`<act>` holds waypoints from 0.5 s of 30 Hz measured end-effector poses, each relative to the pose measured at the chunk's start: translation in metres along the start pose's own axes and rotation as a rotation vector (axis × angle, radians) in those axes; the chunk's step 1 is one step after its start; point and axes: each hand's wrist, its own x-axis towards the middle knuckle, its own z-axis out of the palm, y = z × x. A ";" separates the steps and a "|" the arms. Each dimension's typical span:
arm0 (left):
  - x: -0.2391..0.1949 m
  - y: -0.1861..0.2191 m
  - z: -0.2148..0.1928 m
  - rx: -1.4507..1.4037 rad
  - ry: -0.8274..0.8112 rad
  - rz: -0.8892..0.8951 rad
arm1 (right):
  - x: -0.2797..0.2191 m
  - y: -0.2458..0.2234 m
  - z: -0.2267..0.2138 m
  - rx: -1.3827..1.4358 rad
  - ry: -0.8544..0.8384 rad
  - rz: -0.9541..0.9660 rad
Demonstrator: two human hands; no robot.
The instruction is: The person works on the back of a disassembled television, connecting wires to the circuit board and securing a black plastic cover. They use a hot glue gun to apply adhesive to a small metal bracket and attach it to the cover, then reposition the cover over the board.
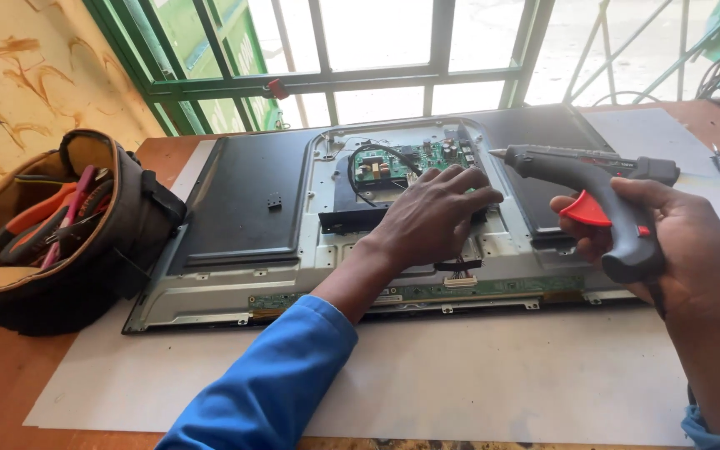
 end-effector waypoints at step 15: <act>0.003 0.002 -0.008 -0.134 0.011 0.013 | -0.029 0.017 -0.041 0.025 0.089 0.188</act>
